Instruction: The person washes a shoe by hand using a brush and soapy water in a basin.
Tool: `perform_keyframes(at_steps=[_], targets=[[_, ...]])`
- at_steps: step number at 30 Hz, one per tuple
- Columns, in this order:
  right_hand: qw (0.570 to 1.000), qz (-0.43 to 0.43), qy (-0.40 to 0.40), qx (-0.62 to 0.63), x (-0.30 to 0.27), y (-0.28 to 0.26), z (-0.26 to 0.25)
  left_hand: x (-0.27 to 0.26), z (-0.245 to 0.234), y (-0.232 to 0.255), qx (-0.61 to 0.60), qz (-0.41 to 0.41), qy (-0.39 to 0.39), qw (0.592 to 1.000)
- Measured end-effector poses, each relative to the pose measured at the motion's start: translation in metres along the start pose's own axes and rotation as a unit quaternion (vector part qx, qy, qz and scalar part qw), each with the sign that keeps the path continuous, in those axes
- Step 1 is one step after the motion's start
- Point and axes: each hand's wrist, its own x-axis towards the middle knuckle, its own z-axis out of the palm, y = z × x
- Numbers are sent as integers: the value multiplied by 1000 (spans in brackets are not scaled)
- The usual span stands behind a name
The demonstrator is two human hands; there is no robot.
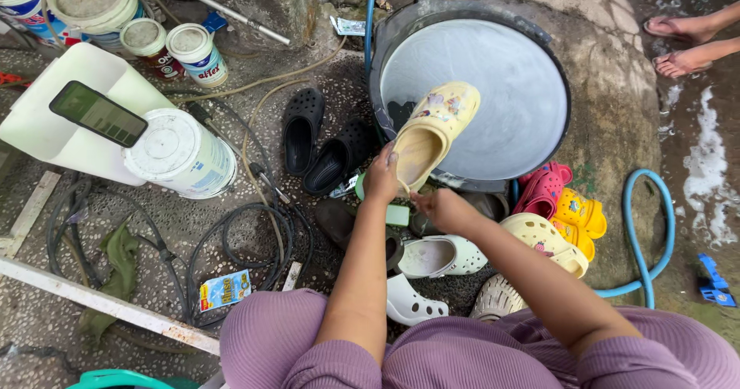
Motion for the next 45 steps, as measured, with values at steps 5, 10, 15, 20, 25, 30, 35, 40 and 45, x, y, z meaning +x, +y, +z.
perform_keyframes(at_steps=[5,10,15,20,25,30,35,40,45], targets=[[973,111,-113,-167,-7,-26,-55,-4,-2,3,9,-71,-8,997],[936,221,-15,-274,12,-21,-88,1,-4,18,-17,-104,-34,994],[965,127,-31,-228,15,-49,-33,-2,-4,29,18,-178,-38,983],[937,224,69,-258,33,-32,-43,-13,6,44,75,-162,-14,984],[964,190,5,-185,39,-29,-22,-15,7,45,49,-188,-15,981],[953,261,74,-137,90,-1,-40,-36,41,30,17,-155,1,988],[954,241,22,-176,110,33,-20,-28,63,-9,-274,-301,-205,890],[970,155,187,1,72,25,22,-50,73,-27,-298,-326,-245,863],[968,177,138,-112,46,9,23,-7,-8,-10,-366,-304,-35,879]])
